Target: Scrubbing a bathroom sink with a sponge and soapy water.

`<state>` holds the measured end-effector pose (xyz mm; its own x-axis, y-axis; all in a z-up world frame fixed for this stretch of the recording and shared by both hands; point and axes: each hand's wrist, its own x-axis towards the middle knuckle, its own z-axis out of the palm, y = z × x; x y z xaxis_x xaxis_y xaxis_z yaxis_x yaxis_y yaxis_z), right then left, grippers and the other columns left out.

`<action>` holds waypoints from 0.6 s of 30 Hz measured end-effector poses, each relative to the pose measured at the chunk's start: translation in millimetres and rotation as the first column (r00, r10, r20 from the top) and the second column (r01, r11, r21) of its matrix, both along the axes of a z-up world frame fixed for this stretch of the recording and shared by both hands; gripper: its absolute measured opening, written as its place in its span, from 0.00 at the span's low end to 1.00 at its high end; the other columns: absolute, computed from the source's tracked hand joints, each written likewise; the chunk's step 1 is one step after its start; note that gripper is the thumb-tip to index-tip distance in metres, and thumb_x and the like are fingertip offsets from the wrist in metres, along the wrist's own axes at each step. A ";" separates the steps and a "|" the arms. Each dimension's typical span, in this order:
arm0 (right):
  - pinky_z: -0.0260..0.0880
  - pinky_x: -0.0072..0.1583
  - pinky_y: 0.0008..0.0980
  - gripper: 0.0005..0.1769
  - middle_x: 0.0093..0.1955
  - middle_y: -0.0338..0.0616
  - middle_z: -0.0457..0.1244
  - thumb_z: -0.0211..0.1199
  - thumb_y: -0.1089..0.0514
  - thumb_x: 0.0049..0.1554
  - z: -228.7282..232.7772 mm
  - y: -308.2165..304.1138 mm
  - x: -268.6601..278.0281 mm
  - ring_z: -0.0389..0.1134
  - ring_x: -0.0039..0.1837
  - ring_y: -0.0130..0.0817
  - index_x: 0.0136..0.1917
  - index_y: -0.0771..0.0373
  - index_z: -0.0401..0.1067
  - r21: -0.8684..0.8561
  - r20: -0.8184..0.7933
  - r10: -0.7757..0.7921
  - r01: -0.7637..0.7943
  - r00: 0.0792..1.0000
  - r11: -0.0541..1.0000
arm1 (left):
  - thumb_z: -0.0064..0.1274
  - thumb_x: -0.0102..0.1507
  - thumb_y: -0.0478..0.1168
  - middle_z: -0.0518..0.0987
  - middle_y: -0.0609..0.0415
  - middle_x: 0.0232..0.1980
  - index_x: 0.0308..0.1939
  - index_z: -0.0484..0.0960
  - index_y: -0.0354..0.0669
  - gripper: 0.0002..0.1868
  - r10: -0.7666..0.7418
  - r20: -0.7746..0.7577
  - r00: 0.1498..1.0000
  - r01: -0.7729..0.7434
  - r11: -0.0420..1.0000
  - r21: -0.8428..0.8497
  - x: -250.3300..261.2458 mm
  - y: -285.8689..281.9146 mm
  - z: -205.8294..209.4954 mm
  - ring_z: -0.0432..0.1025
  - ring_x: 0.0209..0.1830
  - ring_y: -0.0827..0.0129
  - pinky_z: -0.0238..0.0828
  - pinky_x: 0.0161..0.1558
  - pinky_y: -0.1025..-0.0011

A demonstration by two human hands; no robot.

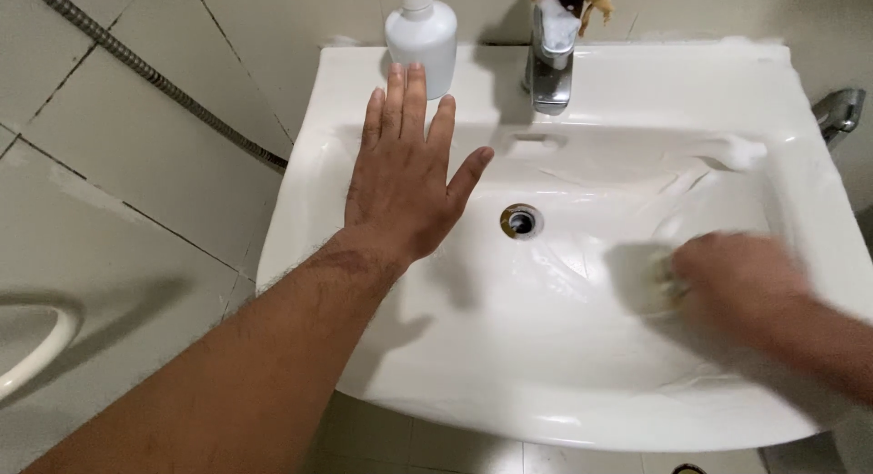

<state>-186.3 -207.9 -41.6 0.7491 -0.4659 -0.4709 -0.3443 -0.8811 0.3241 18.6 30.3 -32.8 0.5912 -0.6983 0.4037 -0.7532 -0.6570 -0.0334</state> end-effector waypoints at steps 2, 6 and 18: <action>0.80 0.45 0.30 0.21 0.48 0.40 0.73 0.67 0.42 0.59 -11.8 -36.5 6.2 0.74 0.43 0.27 0.62 0.47 0.76 -0.165 -0.013 -0.007 0.005 1.000 0.986 | 0.24 0.73 0.66 0.48 0.30 0.80 0.74 0.63 0.34 0.41 -0.022 -0.005 1.000 0.022 0.999 -0.027 -2.0 -2.0 0.6 0.37 0.82 0.47 0.28 0.78 0.51; 0.81 0.44 0.28 0.18 0.51 0.40 0.71 0.64 0.48 0.62 -58.2 -88.9 15.1 0.74 0.43 0.26 0.63 0.52 0.75 -0.456 -0.039 0.238 -0.229 0.970 0.860 | 0.24 0.73 0.66 0.49 0.30 0.80 0.74 0.63 0.34 0.41 -0.039 -0.044 0.998 0.037 0.998 -0.048 -15.2 -6.4 7.8 0.37 0.83 0.45 0.30 0.79 0.50; 0.75 0.61 0.36 0.14 0.44 0.32 0.74 0.64 0.39 0.62 -0.7 -54.8 -11.9 0.74 0.39 0.19 0.57 0.41 0.80 -0.390 -0.111 -0.008 -0.036 0.994 0.920 | 0.25 0.74 0.65 0.48 0.30 0.81 0.75 0.63 0.33 0.41 -0.075 -0.026 0.997 0.071 0.987 -0.147 -27.3 -22.1 16.6 0.38 0.83 0.43 0.34 0.80 0.49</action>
